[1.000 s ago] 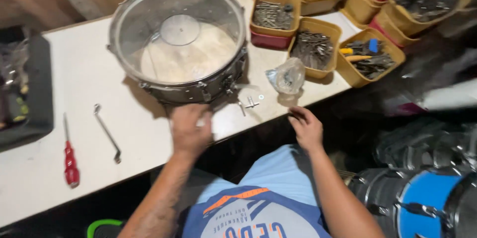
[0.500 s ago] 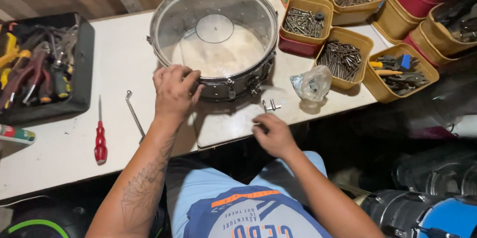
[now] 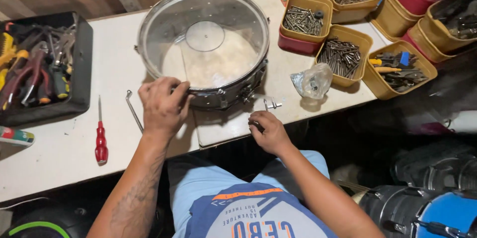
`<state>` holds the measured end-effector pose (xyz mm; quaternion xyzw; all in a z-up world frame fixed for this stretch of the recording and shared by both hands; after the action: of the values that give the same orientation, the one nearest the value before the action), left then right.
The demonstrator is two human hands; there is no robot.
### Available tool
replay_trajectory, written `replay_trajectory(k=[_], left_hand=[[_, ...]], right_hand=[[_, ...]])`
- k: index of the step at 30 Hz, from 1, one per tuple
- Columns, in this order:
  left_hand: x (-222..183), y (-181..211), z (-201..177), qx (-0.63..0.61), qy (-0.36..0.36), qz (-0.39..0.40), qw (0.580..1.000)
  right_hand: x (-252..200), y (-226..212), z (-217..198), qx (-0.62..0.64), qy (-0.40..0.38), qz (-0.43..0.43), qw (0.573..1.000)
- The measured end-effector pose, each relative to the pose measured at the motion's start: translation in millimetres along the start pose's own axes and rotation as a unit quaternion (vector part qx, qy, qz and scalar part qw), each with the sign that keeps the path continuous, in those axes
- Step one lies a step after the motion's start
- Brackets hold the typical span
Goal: Assembling a snare drum by fitting the drum head and rim onto the shell and hand-tightening tension rods
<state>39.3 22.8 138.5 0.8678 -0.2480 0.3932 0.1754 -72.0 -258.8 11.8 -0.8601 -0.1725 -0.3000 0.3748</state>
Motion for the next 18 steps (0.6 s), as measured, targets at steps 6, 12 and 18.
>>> replay_trajectory(k=[6, 12, 18], left_hand=[[-13.5, 8.9, -12.1, -0.029, 0.002, -0.043, 0.999], [-13.2, 21.8, -14.8, -0.039, -0.009, -0.082, 0.996], [8.4, 53.4, -11.5, -0.122, -0.041, -0.029, 0.991]], right_hand=[[4.7, 8.6, 2.2, -0.138, 0.067, -0.01, 0.988], [68.2, -49.4, 17.2, -0.038, 0.123, -0.07, 0.989], [87.0, -50.7, 41.4, 0.012, 0.164, -0.031, 0.986]])
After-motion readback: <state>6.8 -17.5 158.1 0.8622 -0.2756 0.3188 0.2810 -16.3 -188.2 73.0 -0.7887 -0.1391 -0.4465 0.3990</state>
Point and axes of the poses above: each hand's wrist, its own x-axis towards the middle knuckle, its own z-axis out of the palm, y = z × x, the point moved 3 cm from there along x, towards the middle knuckle, and after that the axes turned 11 degrees about -z, right-handed, at the moved point
